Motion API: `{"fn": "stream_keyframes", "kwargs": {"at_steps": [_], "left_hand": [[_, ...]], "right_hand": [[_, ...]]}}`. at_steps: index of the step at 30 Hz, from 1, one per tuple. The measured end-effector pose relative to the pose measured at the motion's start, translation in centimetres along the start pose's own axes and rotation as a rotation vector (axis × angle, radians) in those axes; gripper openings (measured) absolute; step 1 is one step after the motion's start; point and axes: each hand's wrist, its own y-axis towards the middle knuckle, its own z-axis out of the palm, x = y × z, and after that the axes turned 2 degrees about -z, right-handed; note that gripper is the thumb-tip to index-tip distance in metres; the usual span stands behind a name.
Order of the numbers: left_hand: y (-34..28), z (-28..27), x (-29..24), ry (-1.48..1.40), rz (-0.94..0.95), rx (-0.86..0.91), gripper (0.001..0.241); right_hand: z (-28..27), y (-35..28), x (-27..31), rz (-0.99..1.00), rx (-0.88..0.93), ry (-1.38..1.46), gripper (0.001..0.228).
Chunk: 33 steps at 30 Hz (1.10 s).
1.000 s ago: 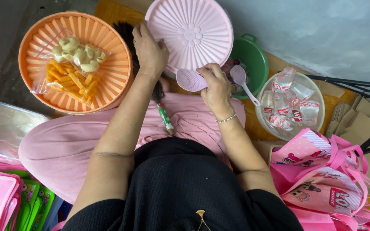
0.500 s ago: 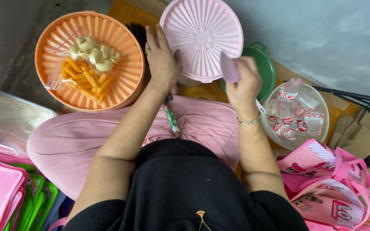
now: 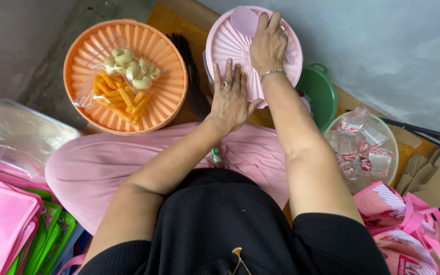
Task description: The person is portioning snacks into small plastic bags and then placing those bags into larger pink gift bags.
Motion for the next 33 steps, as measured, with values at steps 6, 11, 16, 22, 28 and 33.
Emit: {"fn": "stream_keyframes", "kwargs": {"at_steps": [6, 11, 16, 22, 28, 33], "left_hand": [[-0.2, 0.4, 0.0, 0.031, -0.01, -0.041, 0.073], [-0.5, 0.8, 0.1, -0.042, -0.027, -0.052, 0.071], [-1.6, 0.5, 0.5, -0.099, 0.003, -0.044, 0.069], [-6.3, -2.2, 1.6, -0.396, 0.132, -0.276, 0.055], [-13.7, -5.6, 4.7, -0.808, 0.079, -0.264, 0.023], [-18.9, -11.3, 7.8, -0.966, -0.057, -0.461, 0.011]], "right_hand": [[-0.2, -0.5, -0.7, 0.049, 0.124, 0.182, 0.038], [-6.3, -2.0, -1.5, 0.041, 0.375, 0.285, 0.04], [-8.3, -4.4, -2.8, -0.038, 0.425, 0.419, 0.068], [-10.4, -7.6, -3.2, -0.148, -0.228, 0.695, 0.017], [-6.5, -14.4, -5.4, 0.078, -0.381, 0.714, 0.029], [-3.0, -19.8, -6.1, 0.144, -0.353, 0.774, 0.033]]}}
